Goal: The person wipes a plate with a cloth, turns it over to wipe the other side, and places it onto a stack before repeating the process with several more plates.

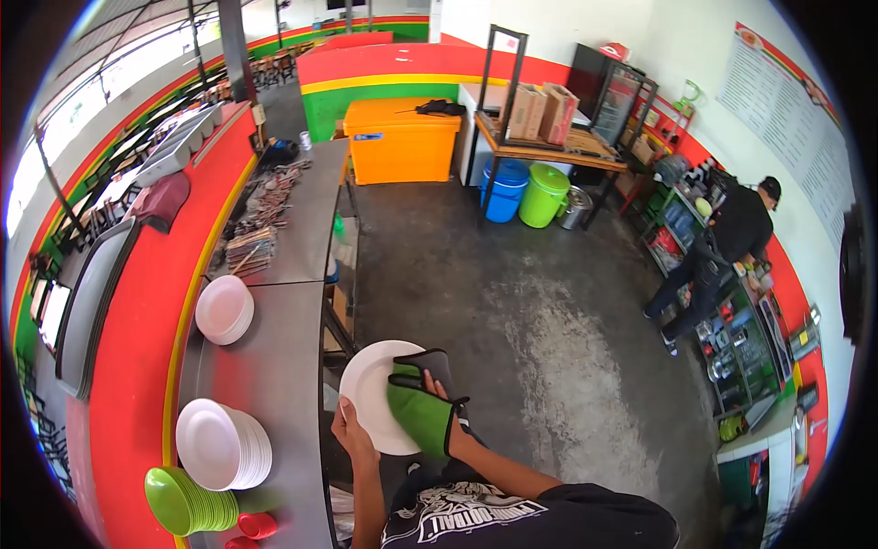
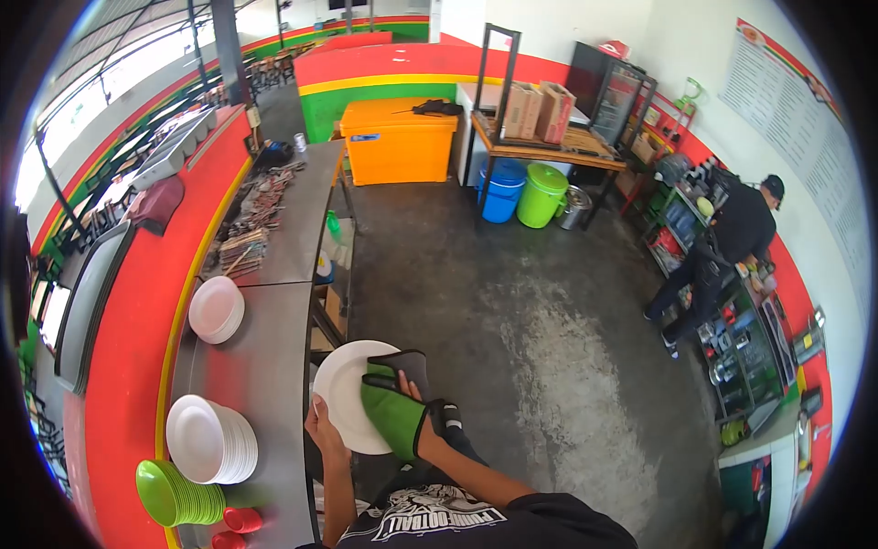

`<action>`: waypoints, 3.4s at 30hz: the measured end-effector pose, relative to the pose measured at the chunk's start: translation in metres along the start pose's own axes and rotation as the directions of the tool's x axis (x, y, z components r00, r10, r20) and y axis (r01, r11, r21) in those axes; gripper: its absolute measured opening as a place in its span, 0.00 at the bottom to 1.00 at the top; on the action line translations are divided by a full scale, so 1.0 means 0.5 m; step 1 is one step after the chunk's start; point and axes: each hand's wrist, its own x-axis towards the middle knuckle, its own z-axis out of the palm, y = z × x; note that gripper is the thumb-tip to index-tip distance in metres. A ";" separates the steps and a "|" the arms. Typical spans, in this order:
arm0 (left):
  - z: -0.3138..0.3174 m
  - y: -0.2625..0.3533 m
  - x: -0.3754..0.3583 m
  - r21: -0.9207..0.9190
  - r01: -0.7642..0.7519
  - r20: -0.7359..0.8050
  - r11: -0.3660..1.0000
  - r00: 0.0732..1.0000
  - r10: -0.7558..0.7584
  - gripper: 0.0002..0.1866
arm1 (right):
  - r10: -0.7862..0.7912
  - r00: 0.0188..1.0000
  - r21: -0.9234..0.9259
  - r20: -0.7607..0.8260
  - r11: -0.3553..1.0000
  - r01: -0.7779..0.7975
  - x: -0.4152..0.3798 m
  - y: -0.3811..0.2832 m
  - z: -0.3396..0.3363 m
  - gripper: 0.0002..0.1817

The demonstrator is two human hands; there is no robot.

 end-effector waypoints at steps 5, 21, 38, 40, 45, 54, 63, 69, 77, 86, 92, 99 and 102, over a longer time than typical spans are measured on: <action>0.013 0.001 -0.051 0.099 0.020 0.138 0.995 0.990 -0.034 0.23 | 0.092 0.993 0.025 -0.080 0.996 -0.090 -0.006 -0.015 -0.010 0.35; -0.045 0.015 -0.057 0.047 0.017 0.100 0.999 0.995 -0.021 0.24 | -0.094 0.993 0.153 0.070 0.985 0.082 -0.117 -0.095 -0.044 0.32; 0.020 0.043 -0.066 0.175 0.034 0.161 0.984 0.985 -0.063 0.28 | -0.030 0.996 -0.021 -0.087 0.999 0.028 -0.044 -0.125 0.009 0.35; 0.008 0.045 -0.055 0.184 0.011 0.157 0.983 0.987 -0.041 0.29 | -0.091 0.996 0.048 -0.027 0.995 0.092 -0.058 -0.132 -0.030 0.35; -0.016 0.037 -0.035 0.137 -0.002 0.111 0.991 0.994 -0.013 0.28 | -0.189 0.982 0.103 -0.002 0.977 0.188 -0.097 -0.115 -0.035 0.33; -0.013 0.108 -0.053 0.201 -0.050 0.224 0.978 0.975 0.004 0.28 | 0.019 0.996 -0.125 -0.082 0.992 -0.029 -0.095 -0.044 -0.042 0.33; 0.012 0.056 -0.095 0.239 0.007 0.253 0.971 0.965 -0.070 0.27 | 0.041 0.969 -0.046 -0.242 0.997 -0.054 -0.032 -0.071 -0.010 0.36; -0.004 0.047 -0.104 0.197 0.079 0.241 0.977 0.962 -0.126 0.28 | -0.057 0.997 0.088 -0.049 0.994 0.061 -0.066 -0.128 -0.014 0.38; -0.011 0.042 -0.121 0.123 0.015 0.145 0.992 0.989 -0.033 0.28 | -0.236 0.972 0.165 0.004 0.959 0.232 -0.151 -0.111 -0.035 0.32; -0.002 0.032 -0.146 0.177 -0.025 0.207 0.984 0.978 -0.012 0.26 | 0.086 0.993 0.071 -0.077 0.994 -0.081 -0.176 -0.053 -0.022 0.35; 0.001 0.021 -0.176 0.276 0.038 0.283 0.961 0.952 -0.119 0.26 | 0.170 0.962 0.106 -0.214 0.983 -0.150 -0.132 -0.050 0.013 0.36; -0.014 -0.017 -0.170 0.020 0.158 0.185 0.987 0.970 -0.159 0.25 | -0.094 0.970 -0.070 -0.226 0.994 0.080 -0.106 -0.120 0.041 0.34; -0.031 -0.003 -0.145 0.031 0.181 0.155 0.983 0.971 -0.184 0.25 | -0.154 0.981 0.024 -0.117 0.987 0.158 -0.139 -0.140 -0.001 0.33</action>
